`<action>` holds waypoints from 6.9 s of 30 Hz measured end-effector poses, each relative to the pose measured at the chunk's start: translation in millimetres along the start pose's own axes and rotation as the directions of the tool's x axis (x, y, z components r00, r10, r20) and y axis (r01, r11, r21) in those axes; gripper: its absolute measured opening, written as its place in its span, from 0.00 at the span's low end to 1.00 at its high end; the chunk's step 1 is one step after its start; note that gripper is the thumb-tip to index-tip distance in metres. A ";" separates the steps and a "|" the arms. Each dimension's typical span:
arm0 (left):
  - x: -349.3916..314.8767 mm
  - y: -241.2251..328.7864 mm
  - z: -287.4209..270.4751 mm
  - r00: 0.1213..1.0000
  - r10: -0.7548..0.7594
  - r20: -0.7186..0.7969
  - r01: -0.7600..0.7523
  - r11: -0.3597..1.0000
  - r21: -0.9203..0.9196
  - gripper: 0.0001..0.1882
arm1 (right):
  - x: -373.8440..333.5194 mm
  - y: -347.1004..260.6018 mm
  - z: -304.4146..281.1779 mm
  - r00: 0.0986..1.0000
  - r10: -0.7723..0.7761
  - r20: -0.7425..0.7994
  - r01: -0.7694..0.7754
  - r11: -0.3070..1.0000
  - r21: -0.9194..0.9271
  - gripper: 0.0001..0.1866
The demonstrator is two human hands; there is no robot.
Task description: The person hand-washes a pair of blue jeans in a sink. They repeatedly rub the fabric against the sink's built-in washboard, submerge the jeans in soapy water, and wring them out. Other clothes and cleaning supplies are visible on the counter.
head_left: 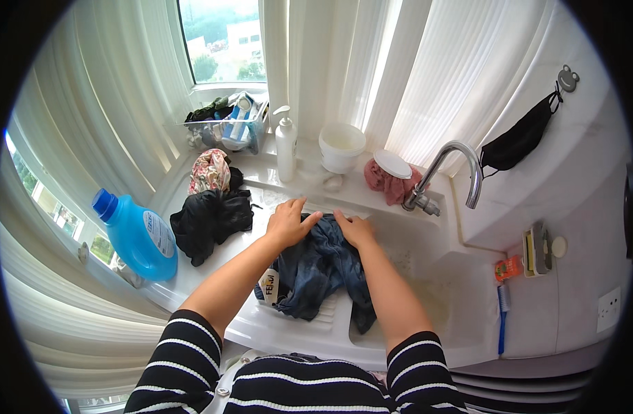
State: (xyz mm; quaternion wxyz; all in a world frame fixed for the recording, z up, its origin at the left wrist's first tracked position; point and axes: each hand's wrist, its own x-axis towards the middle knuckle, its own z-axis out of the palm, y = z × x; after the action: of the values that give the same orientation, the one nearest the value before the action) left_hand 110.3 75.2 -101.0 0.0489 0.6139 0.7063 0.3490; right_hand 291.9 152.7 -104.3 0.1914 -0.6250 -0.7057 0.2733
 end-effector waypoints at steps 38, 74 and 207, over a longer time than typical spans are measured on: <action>-50.2 11.5 -11.9 0.935 -0.061 0.349 0.082 0.996 -0.045 0.28 | -81.5 15.7 18.6 0.856 -0.502 0.124 0.485 0.863 0.145 0.28; -120.5 35.5 -42.4 0.837 0.547 0.002 -0.541 0.829 -0.138 0.10 | -155.3 36.4 1.8 0.465 -0.859 -0.215 0.879 0.477 -0.007 0.15; -3.0 -15.6 1.8 0.951 -0.228 0.207 0.217 0.973 0.077 0.31 | -16.8 -23.5 5.0 0.907 0.019 0.420 0.017 0.997 -0.081 0.48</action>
State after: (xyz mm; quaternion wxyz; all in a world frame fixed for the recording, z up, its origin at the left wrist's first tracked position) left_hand 98.9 73.2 -112.1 0.1475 0.5655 0.7706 0.2542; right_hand 273.1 133.7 -92.3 0.0090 -0.5594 -0.7406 0.3722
